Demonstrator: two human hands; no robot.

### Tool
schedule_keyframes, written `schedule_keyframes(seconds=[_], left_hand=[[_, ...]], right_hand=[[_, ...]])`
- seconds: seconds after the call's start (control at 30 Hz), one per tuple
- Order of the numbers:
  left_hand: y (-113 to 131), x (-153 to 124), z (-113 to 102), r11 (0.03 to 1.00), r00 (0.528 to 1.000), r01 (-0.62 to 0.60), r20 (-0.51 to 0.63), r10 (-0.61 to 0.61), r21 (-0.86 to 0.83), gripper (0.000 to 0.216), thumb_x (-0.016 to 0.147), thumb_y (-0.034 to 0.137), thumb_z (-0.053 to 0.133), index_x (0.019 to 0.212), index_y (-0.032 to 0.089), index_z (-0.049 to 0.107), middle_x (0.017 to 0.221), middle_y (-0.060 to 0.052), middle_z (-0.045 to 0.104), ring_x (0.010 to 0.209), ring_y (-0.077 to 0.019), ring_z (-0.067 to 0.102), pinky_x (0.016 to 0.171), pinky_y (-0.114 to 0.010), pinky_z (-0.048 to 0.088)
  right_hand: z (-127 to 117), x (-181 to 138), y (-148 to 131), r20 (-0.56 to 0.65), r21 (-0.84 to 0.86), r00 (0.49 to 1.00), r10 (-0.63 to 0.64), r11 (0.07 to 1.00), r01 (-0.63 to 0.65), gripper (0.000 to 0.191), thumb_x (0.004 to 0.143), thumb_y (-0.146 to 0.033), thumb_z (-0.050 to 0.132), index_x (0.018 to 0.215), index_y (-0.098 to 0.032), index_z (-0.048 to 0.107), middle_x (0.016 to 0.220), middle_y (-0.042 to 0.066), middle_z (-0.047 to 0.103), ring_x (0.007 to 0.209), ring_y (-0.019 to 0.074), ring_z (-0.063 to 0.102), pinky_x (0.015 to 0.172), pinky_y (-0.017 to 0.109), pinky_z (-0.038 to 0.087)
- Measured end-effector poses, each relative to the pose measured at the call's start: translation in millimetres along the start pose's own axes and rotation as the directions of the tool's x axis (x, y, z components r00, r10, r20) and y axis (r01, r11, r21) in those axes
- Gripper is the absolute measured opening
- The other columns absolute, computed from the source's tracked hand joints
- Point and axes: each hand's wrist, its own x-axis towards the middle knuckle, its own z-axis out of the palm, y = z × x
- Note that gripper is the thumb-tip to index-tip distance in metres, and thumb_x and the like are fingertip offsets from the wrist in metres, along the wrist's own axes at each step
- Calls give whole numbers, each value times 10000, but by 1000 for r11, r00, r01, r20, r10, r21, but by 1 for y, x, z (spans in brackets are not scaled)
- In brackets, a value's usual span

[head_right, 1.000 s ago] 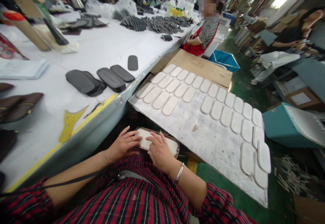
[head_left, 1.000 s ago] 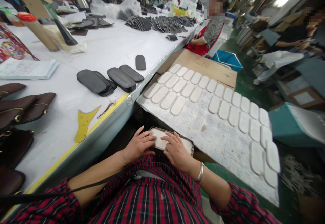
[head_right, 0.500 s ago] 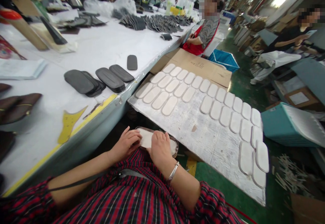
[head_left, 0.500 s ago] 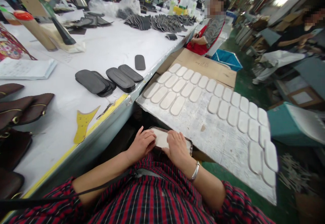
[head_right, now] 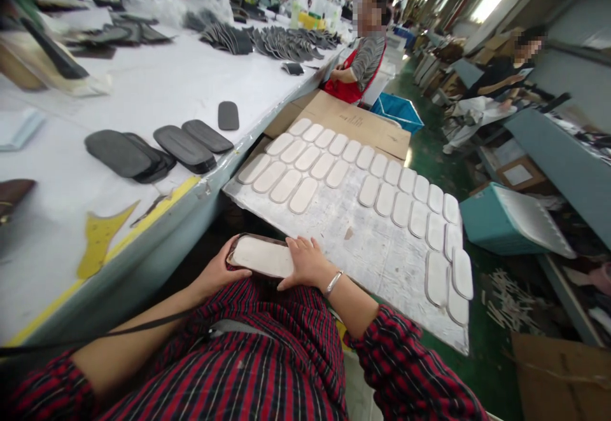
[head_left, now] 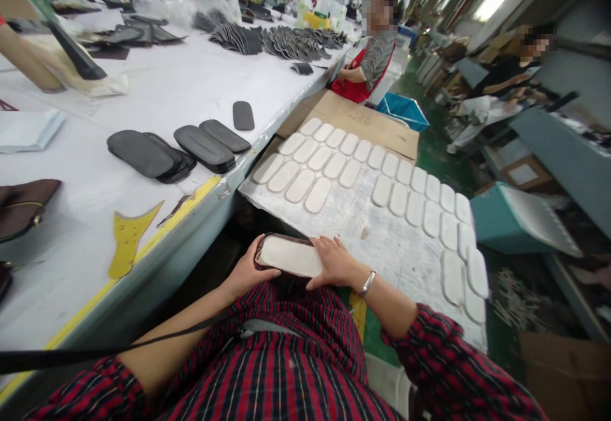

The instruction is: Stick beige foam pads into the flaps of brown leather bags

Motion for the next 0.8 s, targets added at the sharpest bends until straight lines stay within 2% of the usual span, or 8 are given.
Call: schedule_keyframes(seconds=[0.1, 0.33, 0.5, 0.6, 0.7, 0.77, 0.8], left_hand=[[2, -1, 5, 999, 1000, 2, -8, -2, -41, 905, 595, 400, 738, 1323, 165, 255, 1286, -125, 456, 1185, -257, 438, 1017, -426, 321], [6, -3, 7, 992, 1000, 14, -15, -16, -124, 857, 607, 385, 732, 1297, 177, 268, 1260, -111, 465, 1163, -251, 448, 1000, -419, 338], [5, -2, 7, 988, 1000, 17, 4, -16, -154, 854, 618, 391, 723, 1298, 170, 257, 1255, -111, 466, 1150, -246, 454, 991, -409, 348], [4, -2, 3, 993, 1000, -1, 14, 2, -114, 871, 608, 406, 726, 1307, 162, 268, 1273, -118, 459, 1161, -258, 442, 997, -408, 338], [4, -10, -9, 999, 995, -31, 93, 35, -43, 833, 644, 424, 692, 1328, 172, 287, 1316, -120, 436, 1190, -261, 424, 1012, -410, 321], [6, -19, -26, 999, 986, -34, 161, 34, 1, 879, 649, 424, 688, 1364, 184, 238, 1351, -136, 403, 1201, -265, 424, 1001, -417, 337], [8, -25, -39, 999, 987, -40, 157, 35, 29, 906, 655, 426, 682, 1383, 194, 194, 1361, -144, 392, 1203, -264, 428, 988, -420, 353]], right_hand=[[-5, 12, -6, 26, -25, 999, -24, 999, 25, 1168, 441, -690, 664, 1347, -61, 278, 1319, 235, 384, 1264, 353, 263, 1034, 537, 83], [-7, 35, -17, 72, -12, 992, -100, 995, 102, 1099, 473, -654, 669, 1335, -89, 285, 1294, 210, 420, 1229, 344, 316, 1020, 546, 115], [-10, 51, -22, 165, 30, 979, -121, 993, 117, 1072, 475, -613, 691, 1332, -116, 284, 1258, 199, 468, 1160, 335, 417, 1010, 557, 125], [-14, 50, -25, 197, 34, 973, -124, 992, 120, 1100, 481, -596, 695, 1364, -128, 237, 1312, 194, 420, 1192, 335, 387, 1017, 560, 94], [-16, 39, -31, 202, 0, 970, -134, 991, 137, 1166, 467, -600, 696, 1396, -130, 172, 1375, 191, 339, 1251, 333, 308, 1030, 549, 69], [-13, 30, -31, 173, -47, 978, -113, 991, 123, 1157, 471, -599, 686, 1402, -141, 175, 1387, 189, 320, 1269, 337, 281, 1031, 555, 67], [-10, 26, -30, 154, -74, 982, -112, 989, 125, 1159, 457, -595, 693, 1401, -146, 190, 1396, 187, 305, 1277, 340, 266, 1036, 552, 67]])
